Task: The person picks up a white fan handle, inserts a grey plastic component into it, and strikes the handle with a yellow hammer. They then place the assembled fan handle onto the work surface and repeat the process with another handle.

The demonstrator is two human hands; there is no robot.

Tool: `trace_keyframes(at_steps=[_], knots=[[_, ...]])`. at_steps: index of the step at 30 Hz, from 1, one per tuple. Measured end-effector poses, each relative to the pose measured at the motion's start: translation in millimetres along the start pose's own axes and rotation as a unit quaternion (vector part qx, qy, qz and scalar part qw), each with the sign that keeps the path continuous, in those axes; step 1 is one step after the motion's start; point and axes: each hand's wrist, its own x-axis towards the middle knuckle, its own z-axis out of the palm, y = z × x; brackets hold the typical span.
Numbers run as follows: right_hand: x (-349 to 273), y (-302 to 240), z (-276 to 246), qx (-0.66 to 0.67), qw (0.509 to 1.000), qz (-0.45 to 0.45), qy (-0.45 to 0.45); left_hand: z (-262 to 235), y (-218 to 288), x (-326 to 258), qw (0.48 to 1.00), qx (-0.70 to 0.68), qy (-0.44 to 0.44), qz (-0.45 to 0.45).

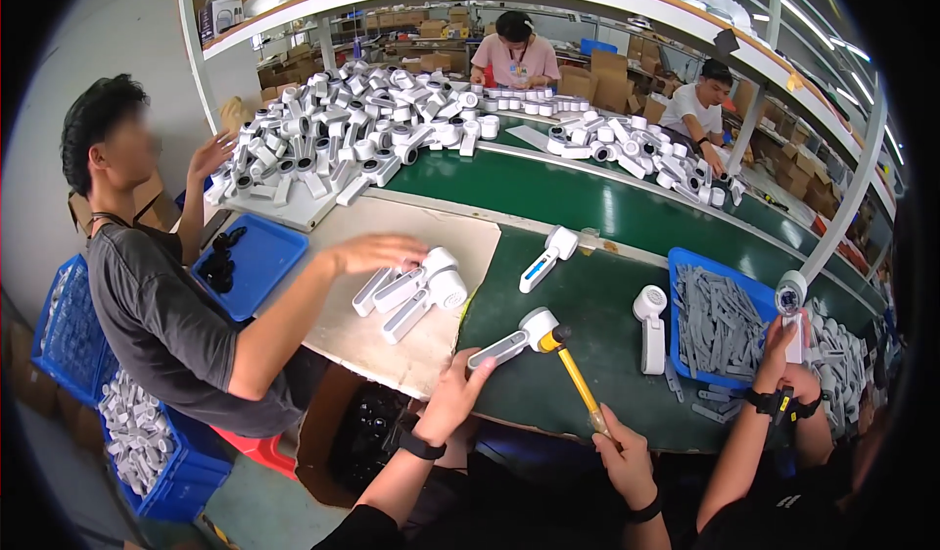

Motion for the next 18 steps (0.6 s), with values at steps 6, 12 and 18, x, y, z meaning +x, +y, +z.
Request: trace_keyframes(at_steps=[6,12,18], knots=[[17.3,-20.9,3.2,-0.108,0.989,-0.098,-0.016,-1.3,-5.6,13.2,0.844,0.39,0.142,0.34],[25.4,-23.9,18.7,-0.155,0.979,-0.129,-0.032,-4.2,-8.1,21.6,0.856,0.363,0.112,0.351],[21.8,-25.5,24.5,-0.136,0.979,-0.145,-0.042,-4.5,-23.4,23.5,0.842,0.371,0.15,0.362]])
